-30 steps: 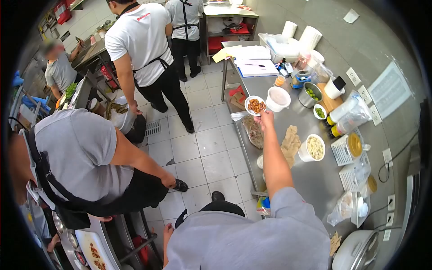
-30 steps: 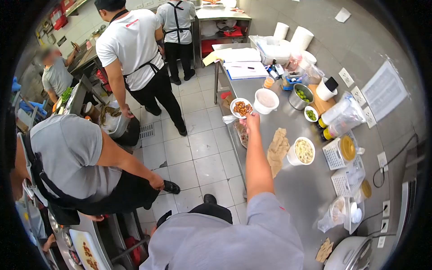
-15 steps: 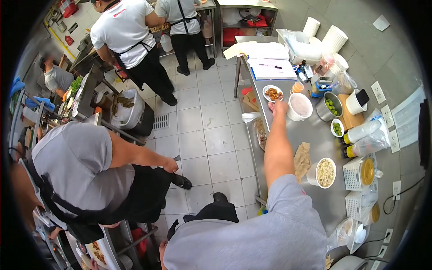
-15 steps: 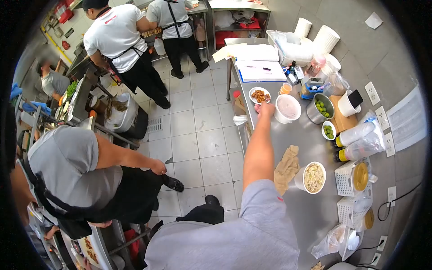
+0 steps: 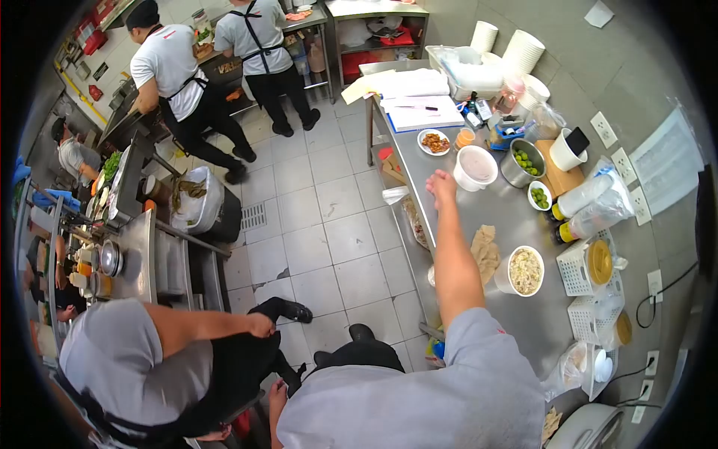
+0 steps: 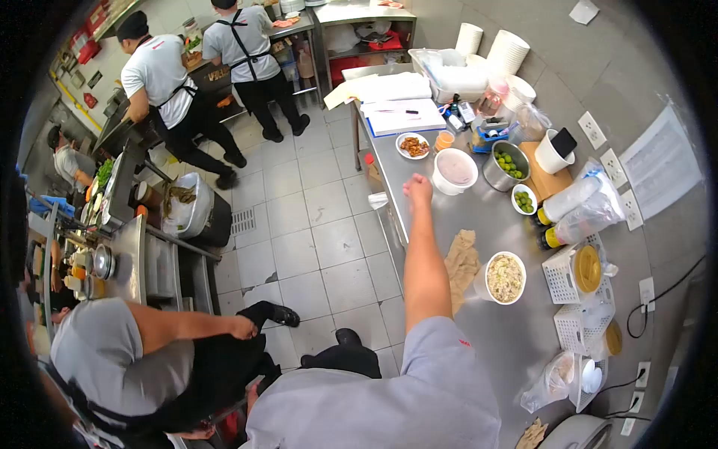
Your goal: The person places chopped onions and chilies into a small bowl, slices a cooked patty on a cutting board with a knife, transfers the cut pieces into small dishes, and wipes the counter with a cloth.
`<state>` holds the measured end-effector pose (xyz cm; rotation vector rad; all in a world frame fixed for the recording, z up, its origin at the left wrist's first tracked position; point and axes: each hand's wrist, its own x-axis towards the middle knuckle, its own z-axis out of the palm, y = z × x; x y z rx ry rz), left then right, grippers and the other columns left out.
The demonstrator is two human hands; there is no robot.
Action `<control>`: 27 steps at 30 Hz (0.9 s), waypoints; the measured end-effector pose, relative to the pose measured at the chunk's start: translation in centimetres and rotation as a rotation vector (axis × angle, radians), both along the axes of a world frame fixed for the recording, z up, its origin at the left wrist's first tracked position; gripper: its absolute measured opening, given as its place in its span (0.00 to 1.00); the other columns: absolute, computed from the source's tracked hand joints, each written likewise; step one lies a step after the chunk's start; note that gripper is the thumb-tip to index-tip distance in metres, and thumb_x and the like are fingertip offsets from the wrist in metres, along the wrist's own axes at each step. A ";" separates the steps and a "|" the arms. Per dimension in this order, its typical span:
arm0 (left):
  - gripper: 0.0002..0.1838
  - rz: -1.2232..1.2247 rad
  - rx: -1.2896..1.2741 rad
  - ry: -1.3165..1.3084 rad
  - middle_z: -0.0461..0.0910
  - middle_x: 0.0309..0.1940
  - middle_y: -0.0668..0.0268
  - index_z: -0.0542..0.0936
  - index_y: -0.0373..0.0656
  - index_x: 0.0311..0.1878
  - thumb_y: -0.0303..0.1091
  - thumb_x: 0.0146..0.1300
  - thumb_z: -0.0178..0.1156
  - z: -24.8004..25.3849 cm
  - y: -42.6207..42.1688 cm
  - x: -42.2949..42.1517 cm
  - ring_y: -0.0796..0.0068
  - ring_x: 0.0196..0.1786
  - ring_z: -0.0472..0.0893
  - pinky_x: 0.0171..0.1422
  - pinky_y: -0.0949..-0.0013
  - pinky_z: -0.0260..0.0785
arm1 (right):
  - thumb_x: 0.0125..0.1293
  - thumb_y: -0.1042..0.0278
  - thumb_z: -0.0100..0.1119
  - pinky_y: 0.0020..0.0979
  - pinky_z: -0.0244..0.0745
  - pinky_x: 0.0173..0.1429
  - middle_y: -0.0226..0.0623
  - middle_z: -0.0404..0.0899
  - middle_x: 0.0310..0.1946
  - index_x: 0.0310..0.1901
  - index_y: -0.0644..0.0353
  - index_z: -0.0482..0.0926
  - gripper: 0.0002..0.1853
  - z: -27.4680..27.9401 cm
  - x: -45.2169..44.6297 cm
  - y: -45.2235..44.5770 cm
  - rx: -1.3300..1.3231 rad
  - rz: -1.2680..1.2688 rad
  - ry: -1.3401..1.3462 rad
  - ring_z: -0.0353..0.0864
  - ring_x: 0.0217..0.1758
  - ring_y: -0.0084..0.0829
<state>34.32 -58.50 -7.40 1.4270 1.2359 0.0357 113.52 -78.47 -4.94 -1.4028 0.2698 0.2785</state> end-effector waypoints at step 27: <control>0.26 0.248 -0.284 -0.060 0.79 0.54 0.62 0.69 0.46 0.69 0.37 0.68 0.56 -4.8 5.0 14.6 0.69 0.39 0.81 0.38 0.67 0.76 | 0.73 0.59 0.55 0.35 0.80 0.41 0.39 0.79 0.46 0.65 0.56 0.66 0.22 -0.5 1.3 14.8 0.390 0.164 0.185 0.82 0.43 0.35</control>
